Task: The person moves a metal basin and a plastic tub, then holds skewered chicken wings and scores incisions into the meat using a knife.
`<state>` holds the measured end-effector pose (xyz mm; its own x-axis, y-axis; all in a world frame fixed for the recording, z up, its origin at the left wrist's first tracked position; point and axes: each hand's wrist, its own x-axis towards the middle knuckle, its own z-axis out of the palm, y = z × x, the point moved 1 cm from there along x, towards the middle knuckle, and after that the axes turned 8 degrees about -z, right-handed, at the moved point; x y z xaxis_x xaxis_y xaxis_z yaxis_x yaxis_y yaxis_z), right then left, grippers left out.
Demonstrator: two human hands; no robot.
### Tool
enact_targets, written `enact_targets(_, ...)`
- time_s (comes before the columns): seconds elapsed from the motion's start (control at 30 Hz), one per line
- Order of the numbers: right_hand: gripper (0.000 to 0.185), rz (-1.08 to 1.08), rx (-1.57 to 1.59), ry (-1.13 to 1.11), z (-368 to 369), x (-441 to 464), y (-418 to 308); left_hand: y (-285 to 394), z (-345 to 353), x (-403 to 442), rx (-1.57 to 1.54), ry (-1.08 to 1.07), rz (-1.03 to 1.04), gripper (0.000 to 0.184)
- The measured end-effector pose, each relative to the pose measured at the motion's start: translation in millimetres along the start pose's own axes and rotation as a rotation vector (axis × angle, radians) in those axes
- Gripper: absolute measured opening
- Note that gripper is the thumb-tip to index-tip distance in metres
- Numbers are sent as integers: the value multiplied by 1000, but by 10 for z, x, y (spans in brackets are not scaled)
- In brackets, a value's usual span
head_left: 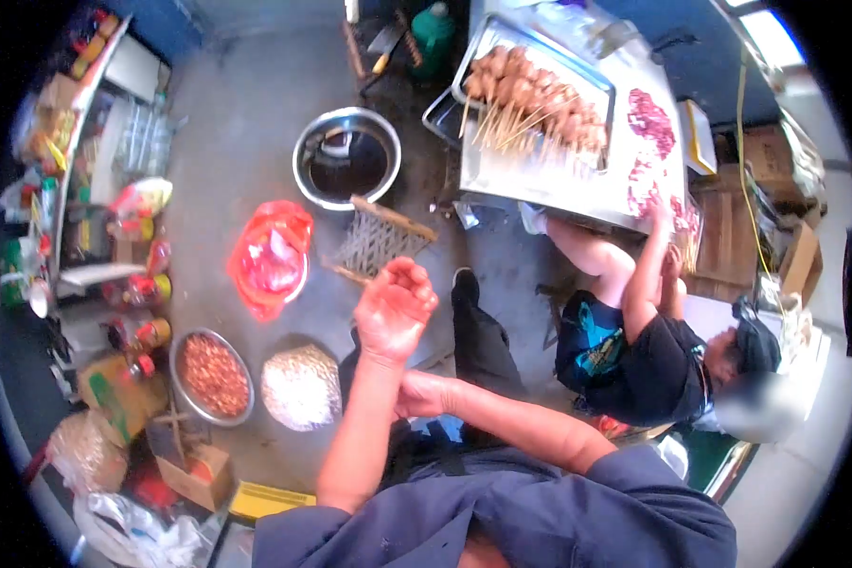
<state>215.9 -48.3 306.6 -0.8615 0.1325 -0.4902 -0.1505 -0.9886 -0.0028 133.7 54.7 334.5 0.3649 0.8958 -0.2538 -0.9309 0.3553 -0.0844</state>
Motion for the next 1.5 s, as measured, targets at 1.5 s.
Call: enact_targets(1.5, 39, -1794, -140, 538, 952, -1506, 782, -1787, 1654, -668, 495, -331, -1569, 47)
